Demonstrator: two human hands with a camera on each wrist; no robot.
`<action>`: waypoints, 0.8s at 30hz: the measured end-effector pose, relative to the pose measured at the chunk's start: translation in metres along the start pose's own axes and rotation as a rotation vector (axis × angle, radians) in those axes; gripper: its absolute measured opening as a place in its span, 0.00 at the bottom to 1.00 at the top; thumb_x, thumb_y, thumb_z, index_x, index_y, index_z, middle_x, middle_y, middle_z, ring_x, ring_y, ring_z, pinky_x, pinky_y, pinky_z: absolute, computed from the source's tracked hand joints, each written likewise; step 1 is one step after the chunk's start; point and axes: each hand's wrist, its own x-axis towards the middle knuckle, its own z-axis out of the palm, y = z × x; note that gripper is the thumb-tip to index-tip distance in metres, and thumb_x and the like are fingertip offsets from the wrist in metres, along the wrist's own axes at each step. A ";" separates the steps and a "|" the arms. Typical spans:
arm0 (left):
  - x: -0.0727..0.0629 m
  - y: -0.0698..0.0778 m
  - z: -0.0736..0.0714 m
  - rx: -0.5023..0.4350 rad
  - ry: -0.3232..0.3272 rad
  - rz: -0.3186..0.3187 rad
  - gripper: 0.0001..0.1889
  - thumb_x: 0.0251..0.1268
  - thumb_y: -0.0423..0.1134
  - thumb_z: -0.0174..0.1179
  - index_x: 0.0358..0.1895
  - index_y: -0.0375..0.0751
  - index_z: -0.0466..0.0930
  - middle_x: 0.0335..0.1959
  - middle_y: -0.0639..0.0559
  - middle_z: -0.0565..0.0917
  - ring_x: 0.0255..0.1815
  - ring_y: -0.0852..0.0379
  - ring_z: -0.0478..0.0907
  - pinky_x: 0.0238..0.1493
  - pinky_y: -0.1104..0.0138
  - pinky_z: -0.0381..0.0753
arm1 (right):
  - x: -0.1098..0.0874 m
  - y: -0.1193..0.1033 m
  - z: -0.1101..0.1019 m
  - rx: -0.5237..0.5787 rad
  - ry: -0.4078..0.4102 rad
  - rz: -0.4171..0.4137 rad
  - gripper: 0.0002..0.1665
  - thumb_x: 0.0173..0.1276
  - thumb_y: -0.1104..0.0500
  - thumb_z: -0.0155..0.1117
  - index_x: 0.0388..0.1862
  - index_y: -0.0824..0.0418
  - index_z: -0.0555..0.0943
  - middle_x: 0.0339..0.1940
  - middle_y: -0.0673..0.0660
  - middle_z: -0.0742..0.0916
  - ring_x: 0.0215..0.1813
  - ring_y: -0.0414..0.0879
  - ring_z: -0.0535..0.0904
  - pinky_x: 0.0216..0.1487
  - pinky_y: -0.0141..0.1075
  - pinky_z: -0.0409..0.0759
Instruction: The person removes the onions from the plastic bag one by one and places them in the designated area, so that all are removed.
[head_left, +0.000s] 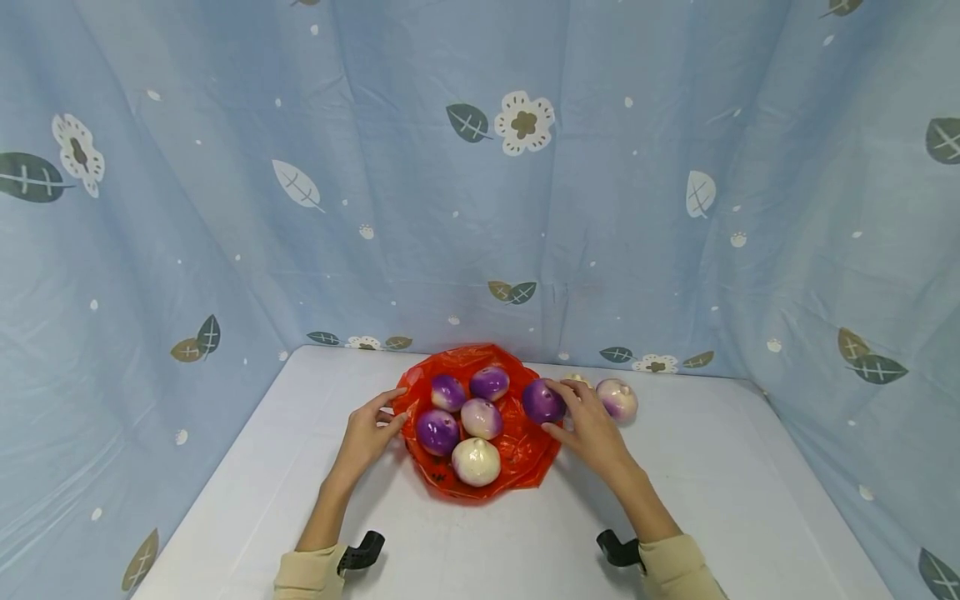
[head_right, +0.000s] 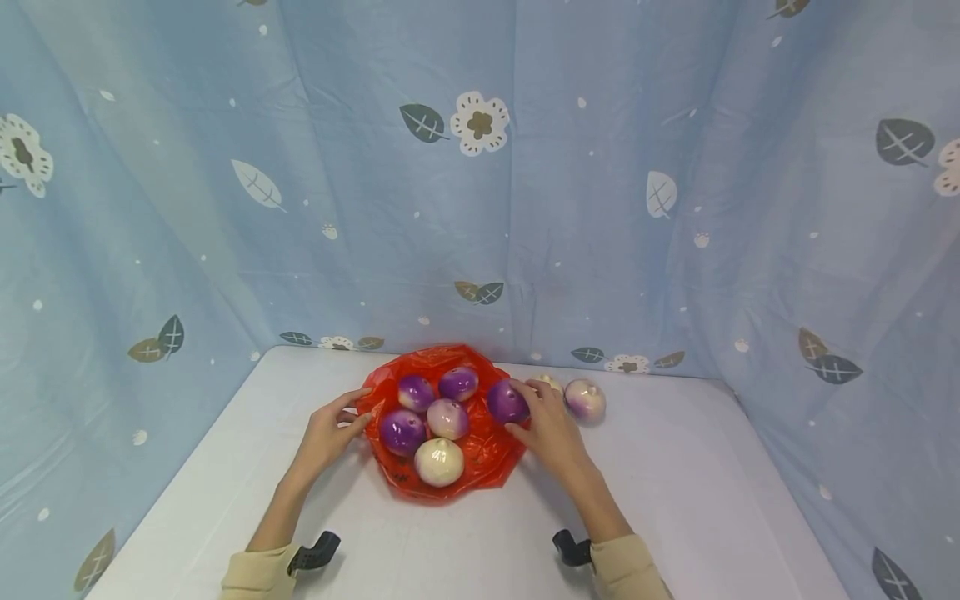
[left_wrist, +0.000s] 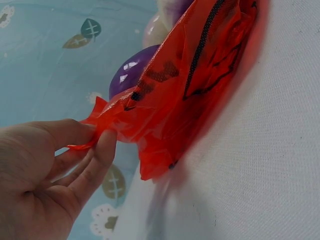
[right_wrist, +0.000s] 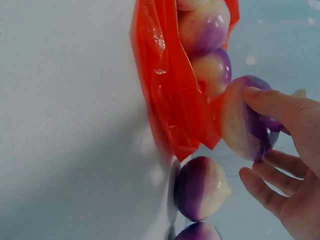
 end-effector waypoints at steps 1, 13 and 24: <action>0.000 0.000 0.000 -0.001 0.001 0.000 0.23 0.62 0.30 0.66 0.61 0.40 0.78 0.45 0.39 0.83 0.35 0.50 0.86 0.29 0.74 0.82 | -0.001 0.001 -0.001 -0.001 0.002 0.000 0.42 0.56 0.52 0.77 0.69 0.49 0.71 0.64 0.61 0.77 0.67 0.58 0.73 0.59 0.57 0.79; 0.000 -0.001 0.001 -0.010 -0.002 -0.002 0.23 0.61 0.30 0.66 0.61 0.40 0.77 0.46 0.39 0.83 0.36 0.50 0.86 0.29 0.74 0.83 | -0.011 0.016 -0.012 0.002 0.059 -0.001 0.44 0.53 0.53 0.79 0.69 0.51 0.71 0.64 0.63 0.76 0.65 0.60 0.74 0.57 0.59 0.79; 0.000 -0.001 0.001 -0.003 -0.005 -0.010 0.23 0.62 0.30 0.65 0.62 0.40 0.77 0.46 0.40 0.83 0.35 0.51 0.86 0.30 0.74 0.82 | -0.019 0.032 -0.028 -0.010 0.086 0.049 0.42 0.53 0.54 0.79 0.67 0.54 0.73 0.60 0.63 0.76 0.61 0.59 0.74 0.52 0.55 0.83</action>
